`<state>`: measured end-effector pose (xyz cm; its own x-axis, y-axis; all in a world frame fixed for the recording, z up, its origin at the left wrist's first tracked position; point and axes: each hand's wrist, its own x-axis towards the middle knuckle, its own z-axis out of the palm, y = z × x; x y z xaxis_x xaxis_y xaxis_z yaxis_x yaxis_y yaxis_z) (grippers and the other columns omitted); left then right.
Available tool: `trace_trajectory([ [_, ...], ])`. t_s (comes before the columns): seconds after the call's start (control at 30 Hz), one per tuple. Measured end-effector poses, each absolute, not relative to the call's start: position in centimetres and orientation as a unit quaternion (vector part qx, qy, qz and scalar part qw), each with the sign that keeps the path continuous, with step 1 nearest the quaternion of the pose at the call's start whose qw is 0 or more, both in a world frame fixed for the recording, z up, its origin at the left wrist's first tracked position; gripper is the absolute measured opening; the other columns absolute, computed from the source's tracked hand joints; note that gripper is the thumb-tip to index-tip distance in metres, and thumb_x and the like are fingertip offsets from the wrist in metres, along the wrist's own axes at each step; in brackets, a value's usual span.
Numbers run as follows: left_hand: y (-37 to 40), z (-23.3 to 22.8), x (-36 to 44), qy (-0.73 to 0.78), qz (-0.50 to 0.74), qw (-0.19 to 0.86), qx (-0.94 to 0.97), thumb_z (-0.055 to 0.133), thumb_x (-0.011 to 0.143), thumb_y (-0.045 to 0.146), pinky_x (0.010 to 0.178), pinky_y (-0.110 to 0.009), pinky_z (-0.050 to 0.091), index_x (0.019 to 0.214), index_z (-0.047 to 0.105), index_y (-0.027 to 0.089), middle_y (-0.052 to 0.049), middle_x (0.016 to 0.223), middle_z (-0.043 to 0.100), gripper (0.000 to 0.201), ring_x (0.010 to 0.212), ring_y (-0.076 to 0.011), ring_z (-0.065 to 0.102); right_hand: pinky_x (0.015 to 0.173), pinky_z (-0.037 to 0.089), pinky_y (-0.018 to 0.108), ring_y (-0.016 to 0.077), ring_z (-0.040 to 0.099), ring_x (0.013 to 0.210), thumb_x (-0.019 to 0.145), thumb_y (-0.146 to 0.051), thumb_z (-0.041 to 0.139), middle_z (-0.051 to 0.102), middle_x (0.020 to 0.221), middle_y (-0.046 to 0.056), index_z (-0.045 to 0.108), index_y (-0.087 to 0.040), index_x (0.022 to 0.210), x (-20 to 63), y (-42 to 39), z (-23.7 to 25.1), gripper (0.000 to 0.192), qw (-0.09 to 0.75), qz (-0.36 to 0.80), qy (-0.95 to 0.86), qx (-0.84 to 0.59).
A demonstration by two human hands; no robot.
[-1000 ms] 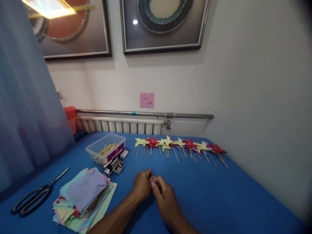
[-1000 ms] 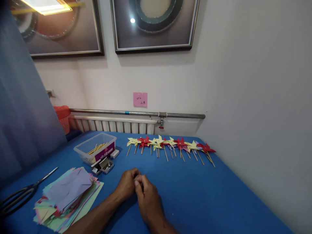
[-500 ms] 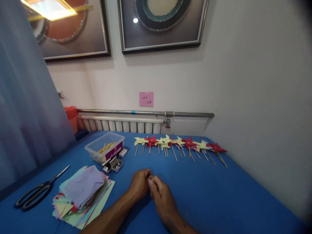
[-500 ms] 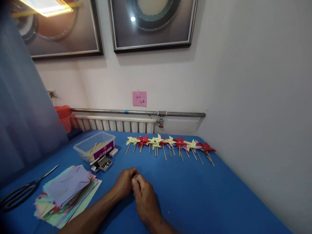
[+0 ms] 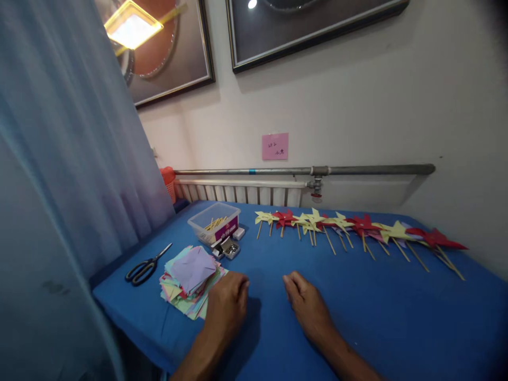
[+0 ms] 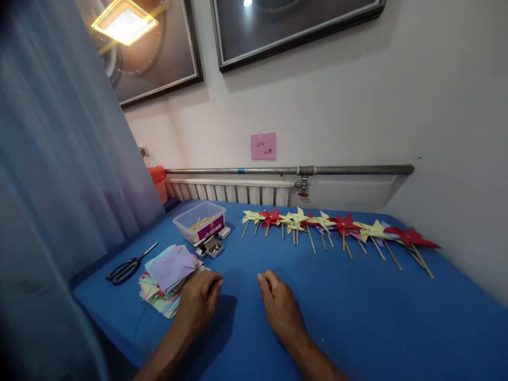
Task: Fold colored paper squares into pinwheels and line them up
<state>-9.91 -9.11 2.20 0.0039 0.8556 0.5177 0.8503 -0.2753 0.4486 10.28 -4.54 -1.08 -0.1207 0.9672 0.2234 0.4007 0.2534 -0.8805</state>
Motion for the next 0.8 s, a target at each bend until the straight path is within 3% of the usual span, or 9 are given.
trace_trajectory([
  [0.13,-11.9,0.0,-16.6,0.664,0.375,-0.157,0.628,0.044,0.098,0.028,0.074,-0.03,0.047,0.092,0.069,0.019,-0.007,0.085,0.07,0.027,0.078,-0.019,0.064,0.054,0.033,0.026,0.0147,0.043,0.052,0.095,-0.054,0.037,0.045,0.056,-0.005,0.041,-0.025,0.066,10.1,-4.4,-1.2,0.041,0.428,0.331,-0.668,-0.511],
  [0.27,-13.0,-0.1,-21.2,0.694,0.287,-0.275,0.6,0.052,0.093,0.034,0.089,-0.039,0.048,0.103,0.069,0.017,-0.012,0.105,0.069,0.025,0.099,-0.0272,0.062,0.053,0.032,0.027,0.0145,0.042,0.051,0.095,-0.054,0.036,0.042,0.055,-0.006,0.039,-0.025,0.066,10.1,-4.1,-1.4,0.041,0.424,0.336,-0.666,-0.514],
  [0.4,-13.3,-0.4,-21.9,0.691,0.228,-0.297,0.619,0.055,0.091,0.031,0.088,-0.042,0.047,0.113,0.068,0.019,-0.012,0.12,0.066,0.029,0.108,-0.0303,0.058,0.053,0.032,0.027,0.0145,0.043,0.052,0.095,-0.055,0.036,0.044,0.056,-0.005,0.039,-0.025,0.066,10.2,-4.2,-1.4,0.041,0.417,0.336,-0.667,-0.517],
  [0.63,-13.1,-0.9,-21.0,0.679,0.264,-0.279,0.626,0.05,0.097,0.028,0.087,-0.037,0.046,0.092,0.072,0.021,-0.007,0.102,0.072,0.024,0.093,-0.0228,0.062,0.054,0.033,0.027,0.0145,0.043,0.051,0.094,-0.052,0.037,0.045,0.056,-0.005,0.04,-0.025,0.066,10.1,-4.4,-1.0,0.039,0.423,0.339,-0.666,-0.513],
  [0.8,-12.5,-0.2,-20.7,0.674,0.256,-0.299,0.625,0.052,0.095,0.032,0.093,-0.04,0.046,0.098,0.071,0.02,-0.009,0.11,0.071,0.023,0.101,-0.0254,0.062,0.053,0.031,0.027,0.0147,0.044,0.052,0.093,-0.053,0.037,0.045,0.054,-0.005,0.04,-0.025,0.065,10.1,-4.2,-1.1,0.039,0.416,0.33,-0.669,-0.519],
])
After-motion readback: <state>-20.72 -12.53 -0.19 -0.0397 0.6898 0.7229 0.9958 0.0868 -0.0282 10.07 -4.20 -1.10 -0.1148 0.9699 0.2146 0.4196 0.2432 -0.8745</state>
